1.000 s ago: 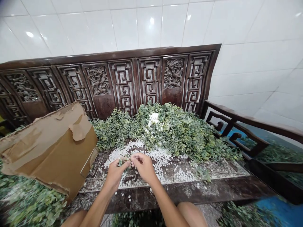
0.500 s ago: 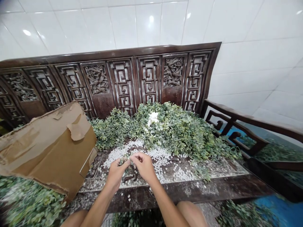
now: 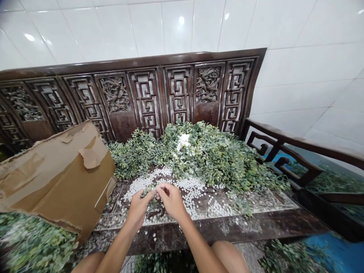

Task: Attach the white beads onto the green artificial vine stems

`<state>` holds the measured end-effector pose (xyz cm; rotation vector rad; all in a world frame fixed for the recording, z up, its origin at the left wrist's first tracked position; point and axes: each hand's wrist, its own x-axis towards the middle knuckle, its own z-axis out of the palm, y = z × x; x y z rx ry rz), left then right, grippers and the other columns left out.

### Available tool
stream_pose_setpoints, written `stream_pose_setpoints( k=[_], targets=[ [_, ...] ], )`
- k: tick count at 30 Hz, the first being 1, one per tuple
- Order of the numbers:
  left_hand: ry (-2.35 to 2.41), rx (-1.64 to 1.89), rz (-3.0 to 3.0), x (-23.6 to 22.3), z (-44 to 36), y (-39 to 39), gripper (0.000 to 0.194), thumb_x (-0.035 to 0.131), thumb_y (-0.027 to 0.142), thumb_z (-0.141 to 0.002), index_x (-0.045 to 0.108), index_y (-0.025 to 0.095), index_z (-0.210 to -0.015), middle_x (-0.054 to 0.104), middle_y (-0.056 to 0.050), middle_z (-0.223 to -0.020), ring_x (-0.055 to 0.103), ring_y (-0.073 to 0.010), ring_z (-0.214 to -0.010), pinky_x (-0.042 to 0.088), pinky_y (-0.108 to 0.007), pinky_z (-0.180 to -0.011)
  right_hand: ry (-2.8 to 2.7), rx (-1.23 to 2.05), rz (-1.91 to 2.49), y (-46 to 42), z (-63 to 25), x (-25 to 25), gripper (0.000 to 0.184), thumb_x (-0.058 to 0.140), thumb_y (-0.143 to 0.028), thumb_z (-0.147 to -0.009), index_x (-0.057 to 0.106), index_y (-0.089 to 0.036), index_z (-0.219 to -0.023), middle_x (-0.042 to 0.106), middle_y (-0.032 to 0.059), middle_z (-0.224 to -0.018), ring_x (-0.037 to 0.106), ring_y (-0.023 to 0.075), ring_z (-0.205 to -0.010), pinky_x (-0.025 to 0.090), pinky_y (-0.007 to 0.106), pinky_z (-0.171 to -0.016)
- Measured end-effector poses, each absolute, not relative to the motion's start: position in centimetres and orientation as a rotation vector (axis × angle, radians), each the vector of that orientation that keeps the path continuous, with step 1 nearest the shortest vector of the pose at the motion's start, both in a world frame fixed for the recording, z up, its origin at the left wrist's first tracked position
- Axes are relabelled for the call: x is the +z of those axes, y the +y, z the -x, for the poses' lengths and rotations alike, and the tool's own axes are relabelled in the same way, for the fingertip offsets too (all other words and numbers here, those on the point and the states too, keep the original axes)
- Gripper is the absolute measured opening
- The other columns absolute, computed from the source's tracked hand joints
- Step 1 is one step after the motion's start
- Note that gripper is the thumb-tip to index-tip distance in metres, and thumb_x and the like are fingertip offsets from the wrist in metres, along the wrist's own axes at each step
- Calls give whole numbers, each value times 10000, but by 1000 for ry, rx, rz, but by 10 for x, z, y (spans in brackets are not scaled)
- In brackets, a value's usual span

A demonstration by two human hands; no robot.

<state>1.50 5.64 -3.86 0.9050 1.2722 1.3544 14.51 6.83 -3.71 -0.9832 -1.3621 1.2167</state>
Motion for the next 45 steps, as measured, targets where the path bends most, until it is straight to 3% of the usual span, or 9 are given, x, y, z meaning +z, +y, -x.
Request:
stream_pose_setpoints(
  k=[11,30,45],
  targets=[
    [1269,1359,-886,-35,-12,57,205,745,309,-594,649,139,-657,631,3,-626,547,-131,-610,431,-239,-629,-1316,1241,956,66,-141,-38,263,614,-441,-832,646,-186,-777,638,9,-677,619,177,-627,524,315,-671],
    [1281,1390,-922,-44,-12,57,254,752,363,-628,672,134,-707,651,-19,-690,571,-153,-683,436,-245,-664,-1460,1008,1019,61,-141,-37,205,542,-296,-890,689,-180,-809,649,17,-679,629,169,-660,492,266,-659],
    [1274,1430,-879,-48,-13,53,280,768,383,-632,671,136,-721,653,-10,-677,575,-147,-670,441,-246,-666,-1317,1017,998,56,-132,-45,197,605,-317,-849,733,-185,-778,657,24,-690,621,174,-661,503,279,-656]
  ],
)
